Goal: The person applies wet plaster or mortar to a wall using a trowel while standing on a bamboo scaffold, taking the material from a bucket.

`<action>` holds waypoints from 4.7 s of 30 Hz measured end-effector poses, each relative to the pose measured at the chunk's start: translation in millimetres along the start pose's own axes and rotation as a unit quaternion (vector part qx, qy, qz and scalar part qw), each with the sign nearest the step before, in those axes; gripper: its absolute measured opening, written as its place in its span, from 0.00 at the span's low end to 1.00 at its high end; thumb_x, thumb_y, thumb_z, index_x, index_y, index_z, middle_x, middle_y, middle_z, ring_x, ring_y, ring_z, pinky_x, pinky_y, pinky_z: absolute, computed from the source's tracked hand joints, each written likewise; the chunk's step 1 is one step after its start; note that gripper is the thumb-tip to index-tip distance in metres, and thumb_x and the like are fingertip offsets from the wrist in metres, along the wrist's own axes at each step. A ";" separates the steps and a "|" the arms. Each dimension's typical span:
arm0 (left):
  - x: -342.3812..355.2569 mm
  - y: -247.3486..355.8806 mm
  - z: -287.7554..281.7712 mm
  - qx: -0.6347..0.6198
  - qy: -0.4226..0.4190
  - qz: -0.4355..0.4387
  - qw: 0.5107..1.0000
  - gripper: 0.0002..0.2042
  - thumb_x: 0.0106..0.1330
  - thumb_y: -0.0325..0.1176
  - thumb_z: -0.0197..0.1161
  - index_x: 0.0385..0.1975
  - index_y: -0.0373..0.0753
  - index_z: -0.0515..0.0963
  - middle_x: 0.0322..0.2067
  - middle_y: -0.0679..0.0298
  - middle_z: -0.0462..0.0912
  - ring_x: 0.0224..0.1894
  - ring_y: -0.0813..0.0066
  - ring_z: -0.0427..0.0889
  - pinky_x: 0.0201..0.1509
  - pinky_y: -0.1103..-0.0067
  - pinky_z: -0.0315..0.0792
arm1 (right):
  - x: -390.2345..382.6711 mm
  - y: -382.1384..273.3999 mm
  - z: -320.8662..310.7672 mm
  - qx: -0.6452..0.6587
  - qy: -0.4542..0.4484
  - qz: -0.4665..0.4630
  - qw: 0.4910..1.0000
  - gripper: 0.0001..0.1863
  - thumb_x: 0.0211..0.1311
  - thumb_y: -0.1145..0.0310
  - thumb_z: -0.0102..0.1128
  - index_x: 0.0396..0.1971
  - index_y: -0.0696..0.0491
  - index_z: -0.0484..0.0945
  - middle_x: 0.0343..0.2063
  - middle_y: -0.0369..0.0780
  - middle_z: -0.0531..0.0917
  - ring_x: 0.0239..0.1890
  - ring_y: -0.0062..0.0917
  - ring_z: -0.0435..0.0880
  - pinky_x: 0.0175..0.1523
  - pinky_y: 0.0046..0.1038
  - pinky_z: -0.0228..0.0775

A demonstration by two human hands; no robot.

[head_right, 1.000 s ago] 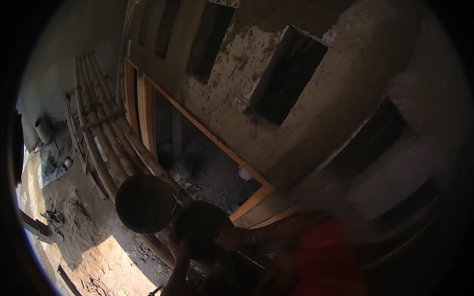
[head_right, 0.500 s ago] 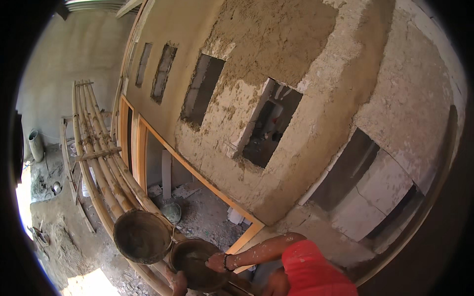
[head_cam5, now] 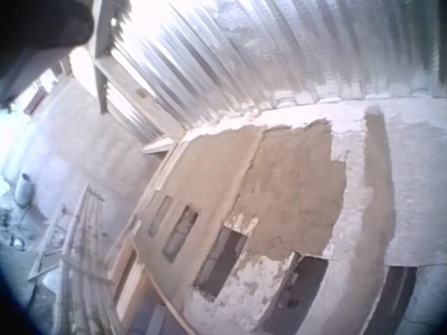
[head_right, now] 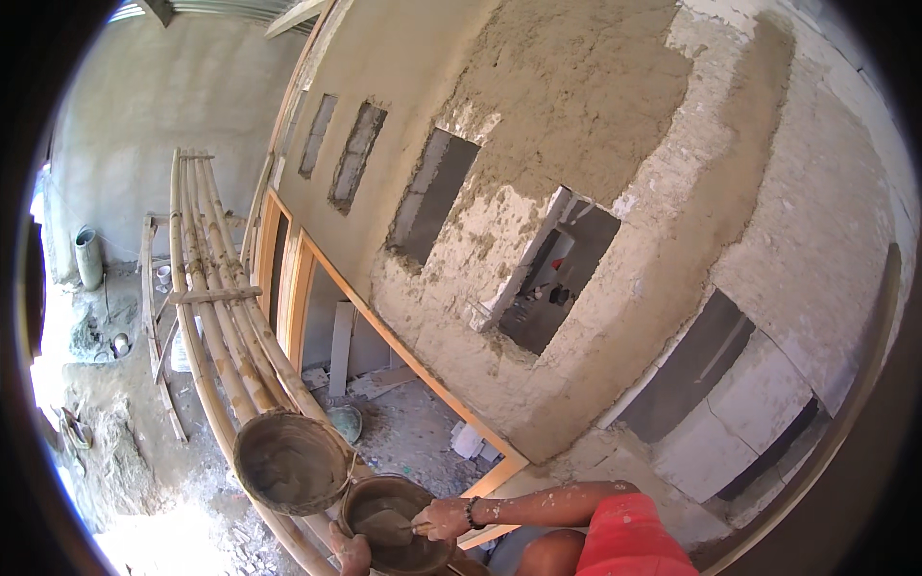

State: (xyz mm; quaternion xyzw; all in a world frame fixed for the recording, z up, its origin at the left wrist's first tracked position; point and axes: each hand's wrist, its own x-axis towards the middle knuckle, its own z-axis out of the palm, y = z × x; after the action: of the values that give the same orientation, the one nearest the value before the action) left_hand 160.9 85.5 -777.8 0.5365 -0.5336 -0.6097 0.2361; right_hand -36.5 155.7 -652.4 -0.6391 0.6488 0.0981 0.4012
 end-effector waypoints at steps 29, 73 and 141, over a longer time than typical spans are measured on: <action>25.3 -44.9 20.2 -0.016 0.046 0.045 0.998 0.15 0.45 0.25 0.56 0.36 0.31 0.69 0.33 0.44 0.76 0.43 0.42 0.74 0.50 0.59 0.66 | 41.3 48.7 69.8 -0.044 -0.032 -0.031 0.998 0.23 0.55 0.62 0.55 0.52 0.49 0.74 0.40 0.50 0.83 0.42 0.47 0.82 0.49 0.44 0.73; 23.1 -39.8 18.6 0.005 0.052 0.036 0.998 0.18 0.47 0.25 0.57 0.42 0.32 0.69 0.40 0.44 0.75 0.48 0.43 0.72 0.53 0.59 0.65 | 51.5 24.7 44.2 -0.139 -0.126 -0.026 0.982 0.21 0.52 0.62 0.56 0.45 0.55 0.77 0.37 0.51 0.83 0.42 0.48 0.81 0.51 0.43 0.73; 35.8 -49.1 22.2 0.074 0.035 0.047 0.996 0.25 0.48 0.29 0.59 0.49 0.31 0.68 0.40 0.40 0.77 0.48 0.42 0.75 0.54 0.60 0.67 | -15.8 5.2 -36.4 -0.139 0.025 0.082 0.987 0.20 0.58 0.65 0.51 0.51 0.51 0.75 0.35 0.49 0.84 0.40 0.44 0.84 0.47 0.45 0.75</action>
State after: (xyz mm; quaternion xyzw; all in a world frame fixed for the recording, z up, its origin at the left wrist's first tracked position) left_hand 143.6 79.2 -839.8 0.5480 -0.5928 -0.5380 0.2427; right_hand -57.8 145.2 -620.2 -0.6357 0.6888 0.2036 0.2826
